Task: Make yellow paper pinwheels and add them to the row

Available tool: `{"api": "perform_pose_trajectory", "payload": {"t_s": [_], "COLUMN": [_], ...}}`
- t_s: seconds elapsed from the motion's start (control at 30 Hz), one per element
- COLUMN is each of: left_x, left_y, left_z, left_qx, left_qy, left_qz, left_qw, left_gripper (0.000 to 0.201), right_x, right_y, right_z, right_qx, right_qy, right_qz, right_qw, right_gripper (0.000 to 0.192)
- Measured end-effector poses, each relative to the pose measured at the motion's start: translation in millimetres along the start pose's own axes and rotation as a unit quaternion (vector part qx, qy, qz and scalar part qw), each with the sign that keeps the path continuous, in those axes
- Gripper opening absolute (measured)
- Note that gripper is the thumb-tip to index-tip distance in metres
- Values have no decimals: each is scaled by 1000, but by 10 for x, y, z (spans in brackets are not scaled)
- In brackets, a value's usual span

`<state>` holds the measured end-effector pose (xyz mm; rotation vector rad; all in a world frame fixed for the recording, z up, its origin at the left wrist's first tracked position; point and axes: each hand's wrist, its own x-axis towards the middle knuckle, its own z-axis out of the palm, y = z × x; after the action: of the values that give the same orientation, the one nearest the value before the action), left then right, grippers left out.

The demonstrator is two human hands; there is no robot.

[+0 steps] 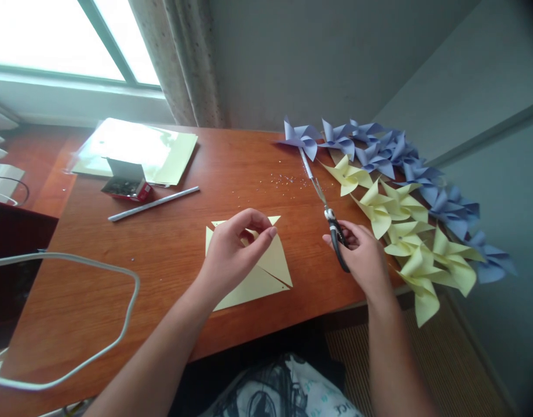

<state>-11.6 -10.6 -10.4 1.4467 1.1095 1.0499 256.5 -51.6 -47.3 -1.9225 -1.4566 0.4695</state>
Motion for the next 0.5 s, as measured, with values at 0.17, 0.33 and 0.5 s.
{"api": "perform_pose_trajectory", "payload": {"t_s": [0.17,0.33,0.5], "left_x": [7,14,6], "left_y": [-25,-47,-62], "left_z": [0,-2,-10], "left_qx": [12,22,44], "left_qy": [11,13,11], "left_qz": [-4,-1,7], "left_qw": [1000,1000,999], "left_gripper": [18,19,20], "right_x": [-67,-73,-38], "right_y": [30,-15,-45], "right_z": [-27,-32,-28], "right_qx": [-96,-223,-296], "right_qy": [35,42,20], "right_qz": [-16,-5,-4], "right_qw": [995,974,955], "right_gripper": [57,50,43]}}
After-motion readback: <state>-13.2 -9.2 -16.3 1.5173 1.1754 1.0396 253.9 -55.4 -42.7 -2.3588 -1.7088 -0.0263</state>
